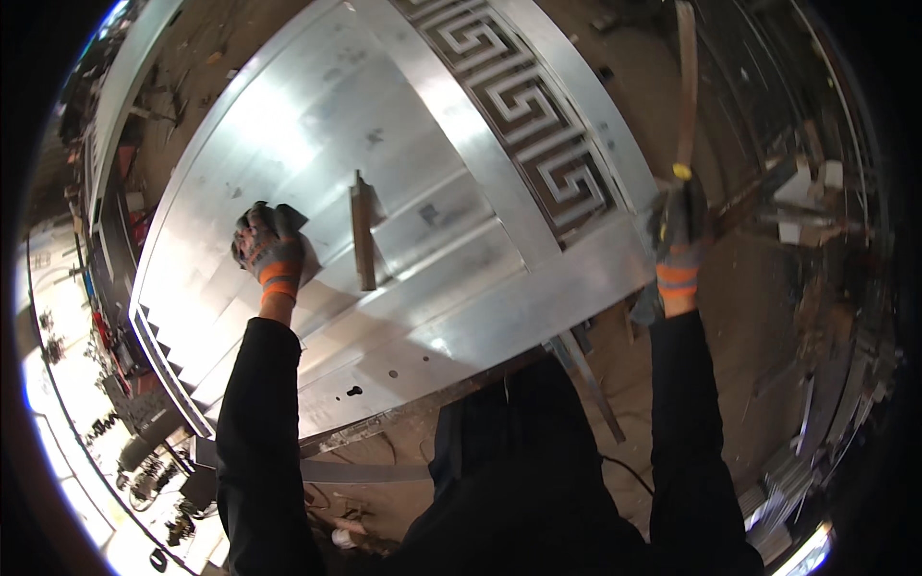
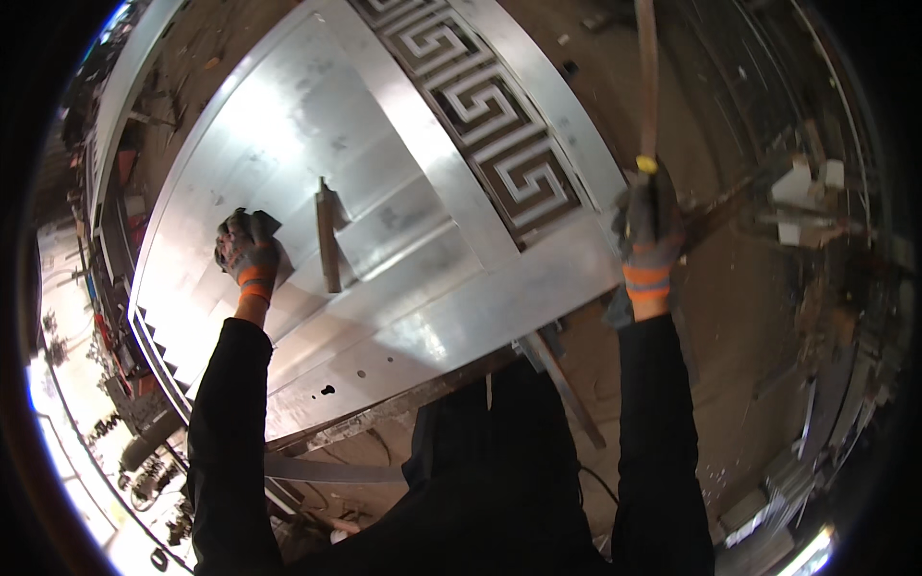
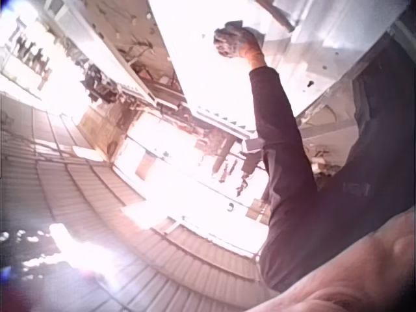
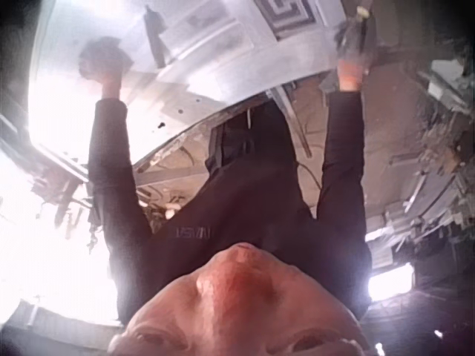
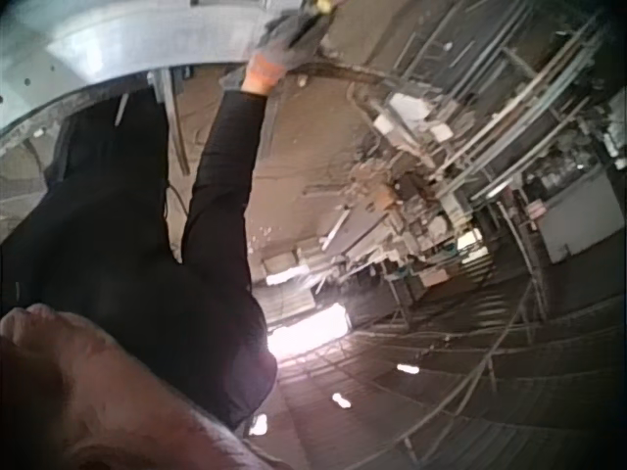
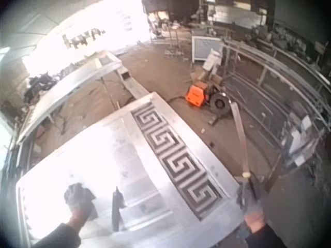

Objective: The person uses a hammer and a wooden block to tap along the edges and seams of a large curved metal panel with a Greek key pattern. They repeatedly strike the panel to smooth or align the edges, then reposition the panel to work on different sections.

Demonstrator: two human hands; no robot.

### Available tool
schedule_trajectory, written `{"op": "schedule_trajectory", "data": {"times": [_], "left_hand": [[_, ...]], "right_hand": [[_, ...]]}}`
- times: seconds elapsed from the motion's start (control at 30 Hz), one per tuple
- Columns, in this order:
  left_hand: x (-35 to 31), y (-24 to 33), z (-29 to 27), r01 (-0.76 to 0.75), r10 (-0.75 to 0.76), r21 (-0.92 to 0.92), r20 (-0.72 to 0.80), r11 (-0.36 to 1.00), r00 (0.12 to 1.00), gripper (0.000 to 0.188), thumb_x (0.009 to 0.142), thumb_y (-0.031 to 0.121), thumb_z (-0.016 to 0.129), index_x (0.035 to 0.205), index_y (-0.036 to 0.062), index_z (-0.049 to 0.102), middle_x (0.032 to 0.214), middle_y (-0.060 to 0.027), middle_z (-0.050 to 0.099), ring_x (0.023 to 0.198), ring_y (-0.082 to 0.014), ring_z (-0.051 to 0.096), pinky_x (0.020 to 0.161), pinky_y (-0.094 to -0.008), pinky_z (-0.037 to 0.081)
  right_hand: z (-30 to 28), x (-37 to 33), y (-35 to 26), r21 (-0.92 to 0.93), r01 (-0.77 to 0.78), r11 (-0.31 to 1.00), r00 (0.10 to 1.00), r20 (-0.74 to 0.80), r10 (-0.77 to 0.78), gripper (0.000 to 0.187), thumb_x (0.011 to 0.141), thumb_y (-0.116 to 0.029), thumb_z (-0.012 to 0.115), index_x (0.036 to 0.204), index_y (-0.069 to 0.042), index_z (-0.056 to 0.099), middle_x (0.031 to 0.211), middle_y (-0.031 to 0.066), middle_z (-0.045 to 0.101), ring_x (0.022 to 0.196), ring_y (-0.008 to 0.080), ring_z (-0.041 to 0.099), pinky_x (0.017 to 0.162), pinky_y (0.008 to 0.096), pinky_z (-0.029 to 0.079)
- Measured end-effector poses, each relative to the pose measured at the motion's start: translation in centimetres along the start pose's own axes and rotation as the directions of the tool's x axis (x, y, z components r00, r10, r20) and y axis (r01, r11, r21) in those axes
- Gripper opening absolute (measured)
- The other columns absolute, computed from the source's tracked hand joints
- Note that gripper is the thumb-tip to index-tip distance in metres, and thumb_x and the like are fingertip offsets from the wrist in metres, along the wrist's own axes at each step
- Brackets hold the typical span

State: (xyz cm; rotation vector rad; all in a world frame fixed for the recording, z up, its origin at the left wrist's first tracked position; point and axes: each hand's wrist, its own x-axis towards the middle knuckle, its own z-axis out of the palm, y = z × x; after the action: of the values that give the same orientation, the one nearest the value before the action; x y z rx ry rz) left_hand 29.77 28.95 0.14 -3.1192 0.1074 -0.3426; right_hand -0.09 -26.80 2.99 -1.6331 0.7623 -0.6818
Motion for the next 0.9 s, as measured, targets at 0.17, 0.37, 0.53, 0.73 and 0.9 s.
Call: {"op": "schedule_trajectory", "data": {"times": [0.17,0.37,0.53,0.73,0.9], "left_hand": [[-0.3,0.8,-0.6,0.069,-0.069,-0.062,0.007,0.996,0.998,0.057,0.107,0.057,0.06,0.143,0.0141,0.069,0.149,-0.0183,0.067,0.141,-0.0441,0.059,0.124,-0.0564,0.04],[-0.1,1.6,-2.1,0.053,-0.056,-0.095,-0.028,0.994,0.998,0.05,0.105,0.047,0.064,0.144,0.0158,0.069,0.146,-0.0167,0.069,0.139,-0.0418,0.06,0.127,-0.0583,0.035],[0.2,1.6,-2.5,0.046,-0.05,-0.14,-0.028,0.989,0.998,0.049,0.103,0.043,0.068,0.144,0.017,0.069,0.145,-0.0158,0.069,0.138,-0.0414,0.06,0.129,-0.0588,0.032],[0.4,1.4,-2.4,0.037,-0.045,-0.177,-0.043,0.983,0.998,0.054,0.097,0.043,0.071,0.143,0.0141,0.069,0.144,-0.015,0.068,0.14,-0.0392,0.06,0.128,-0.0597,0.03],[0.9,1.1,-2.3,0.016,-0.022,-0.204,-0.027,0.979,0.999,0.058,0.096,0.041,0.073,0.146,0.0131,0.067,0.145,-0.0163,0.068,0.142,-0.0385,0.06,0.129,-0.0617,0.031]], "right_hand": [[-1.3,0.4,1.8,-0.181,0.115,0.977,0.993,-0.018,-0.121,0.041,0.117,-0.027,0.061,0.151,-0.004,0.066,0.089,0.0053,0.07,0.064,0.0133,0.061,0.059,0.0321,0.05],[-2.9,1.6,3.0,-0.711,0.594,0.378,0.76,0.342,-0.552,0.048,0.106,-0.011,0.069,0.151,0.003,0.061,0.144,0.0291,0.068,0.124,0.0453,0.072,0.102,0.0505,0.062],[-3.2,1.8,2.5,-0.729,0.675,0.113,0.634,0.494,-0.595,0.055,0.1,-0.013,0.071,0.152,0.004,0.061,0.153,0.0334,0.063,0.134,0.0535,0.068,0.11,0.0576,0.059],[-3.4,1.3,2.5,-0.771,0.622,0.135,0.708,0.48,-0.518,0.058,0.1,-0.016,0.071,0.154,0.005,0.06,0.156,0.0341,0.061,0.138,0.0546,0.065,0.113,0.059,0.057],[-3.6,1.5,2.6,-0.779,0.605,0.163,0.734,0.466,-0.495,0.056,0.106,-0.023,0.065,0.155,0.005,0.061,0.154,0.0339,0.064,0.137,0.0545,0.066,0.115,0.0581,0.057]]}}
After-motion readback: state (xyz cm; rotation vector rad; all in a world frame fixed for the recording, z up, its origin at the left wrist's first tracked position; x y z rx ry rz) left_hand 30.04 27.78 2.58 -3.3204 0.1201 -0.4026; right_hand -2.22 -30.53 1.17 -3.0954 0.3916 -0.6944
